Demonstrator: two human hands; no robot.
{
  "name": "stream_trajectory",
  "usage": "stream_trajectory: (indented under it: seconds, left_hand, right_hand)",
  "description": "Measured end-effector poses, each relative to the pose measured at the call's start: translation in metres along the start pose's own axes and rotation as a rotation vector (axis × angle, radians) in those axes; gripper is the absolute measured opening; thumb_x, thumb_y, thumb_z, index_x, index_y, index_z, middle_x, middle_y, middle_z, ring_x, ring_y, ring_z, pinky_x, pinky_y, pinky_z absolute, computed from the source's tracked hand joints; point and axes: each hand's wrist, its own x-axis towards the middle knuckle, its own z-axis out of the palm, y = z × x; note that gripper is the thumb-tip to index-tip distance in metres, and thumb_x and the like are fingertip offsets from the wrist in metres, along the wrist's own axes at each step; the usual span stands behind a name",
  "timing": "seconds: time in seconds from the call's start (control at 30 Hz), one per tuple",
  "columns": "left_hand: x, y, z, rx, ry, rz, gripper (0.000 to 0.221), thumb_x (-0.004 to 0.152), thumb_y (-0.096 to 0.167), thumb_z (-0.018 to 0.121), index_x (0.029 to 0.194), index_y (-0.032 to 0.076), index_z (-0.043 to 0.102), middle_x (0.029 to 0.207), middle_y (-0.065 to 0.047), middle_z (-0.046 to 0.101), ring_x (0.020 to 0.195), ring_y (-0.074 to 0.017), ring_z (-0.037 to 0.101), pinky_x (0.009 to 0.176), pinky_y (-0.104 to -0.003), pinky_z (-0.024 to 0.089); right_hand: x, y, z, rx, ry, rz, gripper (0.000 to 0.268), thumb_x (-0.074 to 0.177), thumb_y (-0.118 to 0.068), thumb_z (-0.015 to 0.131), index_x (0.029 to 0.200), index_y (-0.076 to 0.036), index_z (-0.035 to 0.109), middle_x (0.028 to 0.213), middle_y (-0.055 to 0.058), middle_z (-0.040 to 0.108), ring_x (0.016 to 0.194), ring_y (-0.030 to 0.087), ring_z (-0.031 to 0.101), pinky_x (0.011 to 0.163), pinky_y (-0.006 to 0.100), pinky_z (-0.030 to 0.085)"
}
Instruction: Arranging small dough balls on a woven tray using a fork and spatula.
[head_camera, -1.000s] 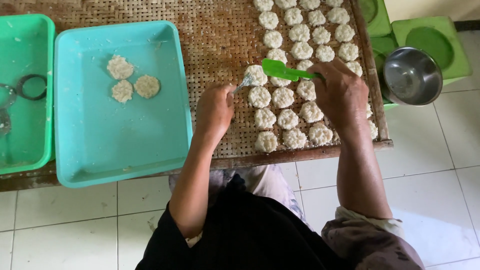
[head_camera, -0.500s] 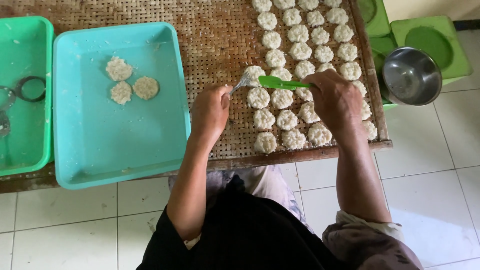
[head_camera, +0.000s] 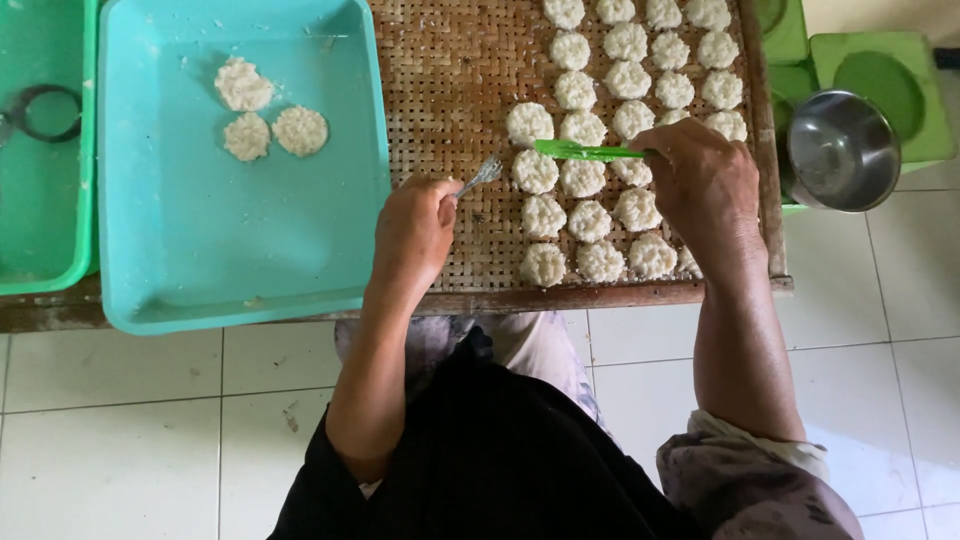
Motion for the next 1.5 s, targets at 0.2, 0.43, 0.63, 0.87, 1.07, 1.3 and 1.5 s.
stream_trajectory:
  seconds: [0.2,0.43,0.63,0.87,1.07,1.3,1.5]
  left_hand:
    - [0.002,-0.016,-0.003,-0.011,0.059,0.022,0.023,0.099,-0.002,0.062,0.119,-0.002,0.074,0.099,-0.022,0.072,0.092,-0.0355,0.074,0.084,-0.046,0.059]
    - [-0.016,-0.003,-0.031,-0.054,0.118,-0.027,0.025,0.100,-0.006,0.059,0.121,-0.006,0.071,0.098,-0.024,0.070,0.089,-0.0327,0.072,0.085,-0.041,0.059]
    - [-0.018,-0.018,-0.030,-0.052,0.134,-0.021,0.025,0.100,-0.005,0.060,0.121,-0.005,0.072,0.093,-0.020,0.068,0.083,-0.0278,0.072,0.078,-0.039,0.059]
    - [-0.032,-0.015,-0.049,-0.071,0.179,0.004,0.023,0.099,-0.003,0.061,0.119,-0.004,0.074,0.092,-0.021,0.068,0.084,-0.0336,0.072,0.077,-0.044,0.059]
    - [-0.060,-0.047,-0.073,-0.048,0.454,0.055,0.024,0.090,-0.004,0.066,0.111,0.001,0.075,0.090,-0.011,0.068,0.066,-0.0225,0.062,0.062,-0.037,0.051]
    - [-0.106,-0.085,-0.117,-0.020,0.647,-0.130,0.026,0.093,-0.002,0.065,0.117,0.000,0.073,0.091,-0.011,0.066,0.066,-0.0227,0.058,0.063,-0.039,0.048]
    - [-0.123,-0.106,-0.131,-0.045,0.660,-0.314,0.026,0.097,0.004,0.061,0.120,0.002,0.073,0.097,-0.010,0.066,0.071,-0.0228,0.062,0.067,-0.039,0.051]
  right_hand:
    - [0.004,-0.012,-0.018,0.063,0.041,-0.053,0.013,0.106,0.010,0.066,0.107,0.003,0.077,0.098,0.024,0.075,0.071,0.029,0.071,0.057,0.031,0.054]
    - [0.006,-0.047,-0.009,0.100,-0.069,-0.034,0.008,0.102,0.006,0.069,0.103,0.004,0.077,0.096,0.025,0.075,0.058,0.023,0.065,0.052,0.028,0.051]
    - [-0.001,-0.053,-0.002,-0.075,-0.074,-0.046,0.006,0.098,-0.006,0.075,0.103,-0.007,0.078,0.093,0.015,0.074,0.058,0.019,0.068,0.047,0.028,0.052]
    - [-0.005,-0.060,-0.009,-0.103,-0.037,-0.043,0.007,0.104,-0.004,0.072,0.107,-0.006,0.078,0.098,0.018,0.076,0.062,0.018,0.069,0.048,0.023,0.053]
    - [-0.003,-0.035,-0.016,0.088,0.021,-0.105,0.020,0.097,0.002,0.078,0.116,0.006,0.074,0.098,0.020,0.072,0.060,0.016,0.057,0.042,0.024,0.044]
    - [0.032,-0.088,0.004,0.477,-0.122,-0.140,0.026,0.089,0.005,0.078,0.113,0.000,0.070,0.094,0.012,0.064,0.056,0.009,0.047,0.038,0.021,0.033]
    - [0.078,-0.139,0.045,0.344,-0.311,-0.330,0.017,0.091,-0.004,0.075,0.107,-0.004,0.074,0.088,0.013,0.067,0.050,0.010,0.048,0.034,0.021,0.036]
